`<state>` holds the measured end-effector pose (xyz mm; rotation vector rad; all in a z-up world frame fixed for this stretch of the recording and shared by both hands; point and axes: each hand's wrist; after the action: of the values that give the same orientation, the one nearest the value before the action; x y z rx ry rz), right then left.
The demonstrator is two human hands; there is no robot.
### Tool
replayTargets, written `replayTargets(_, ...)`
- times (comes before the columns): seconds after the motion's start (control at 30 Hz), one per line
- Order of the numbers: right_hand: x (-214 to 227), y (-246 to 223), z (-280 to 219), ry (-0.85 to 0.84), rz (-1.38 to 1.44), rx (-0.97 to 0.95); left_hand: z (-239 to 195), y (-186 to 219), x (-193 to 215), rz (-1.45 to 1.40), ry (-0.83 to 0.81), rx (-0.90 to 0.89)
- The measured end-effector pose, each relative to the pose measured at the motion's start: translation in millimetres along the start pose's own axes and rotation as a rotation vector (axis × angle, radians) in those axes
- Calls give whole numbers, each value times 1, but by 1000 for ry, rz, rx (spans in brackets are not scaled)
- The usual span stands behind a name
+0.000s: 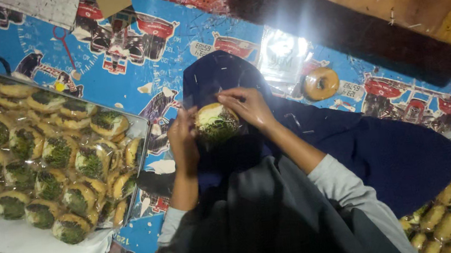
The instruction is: The person sits on the floor and individually places donuts into clear plastic bags. They pick up each donut, insert it into a bag, and set the packaged item aside on a nearby tray.
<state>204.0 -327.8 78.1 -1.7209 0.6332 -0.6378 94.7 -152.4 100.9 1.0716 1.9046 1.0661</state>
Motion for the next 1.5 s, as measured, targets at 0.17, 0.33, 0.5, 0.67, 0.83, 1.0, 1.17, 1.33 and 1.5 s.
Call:
replayTargets(0.17, 8, -33, 11, 64, -129, 45, 3, 12, -10, 33, -14, -231)
replayTargets(0.33, 6, -42, -5, 328, -217, 409, 3, 2, -18, -204, 102, -479)
replayTargets(0.5, 4, -1, -20, 244, -183, 182, 10, -14, -23, 214, 66, -355)
replayTargets(0.67, 20, 79, -38, 315, 47, 14, 17, -45, -32, 760, -56, -617)
replayTargets(0.83, 104, 135, -40, 591, 21, -155, 104, -83, -129, 444, -519, -374)
replayTargets(1.0, 156, 174, -90, 892, -101, -174, 245, -133, -210, 1078, -495, -790)
replayTargets(1.17, 166, 171, -98, 850, -763, -324, 297, -165, -221, 1483, -656, -288)
replayTargets(1.33, 189, 154, -36, 863, -658, -67, 271, -158, -217, 1373, -659, -475)
replayTargets(1.5, 200, 119, 9, 421, -197, -368, 178, -80, -208, 951, -573, -632)
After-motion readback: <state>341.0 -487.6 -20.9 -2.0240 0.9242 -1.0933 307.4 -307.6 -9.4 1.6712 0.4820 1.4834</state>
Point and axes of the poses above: each hand's wrist, its own z-axis towards the middle knuckle, its own x-axis out of the back of the hand, y = z × x, and after that the axes turned 14 degrees about -y, right-handed
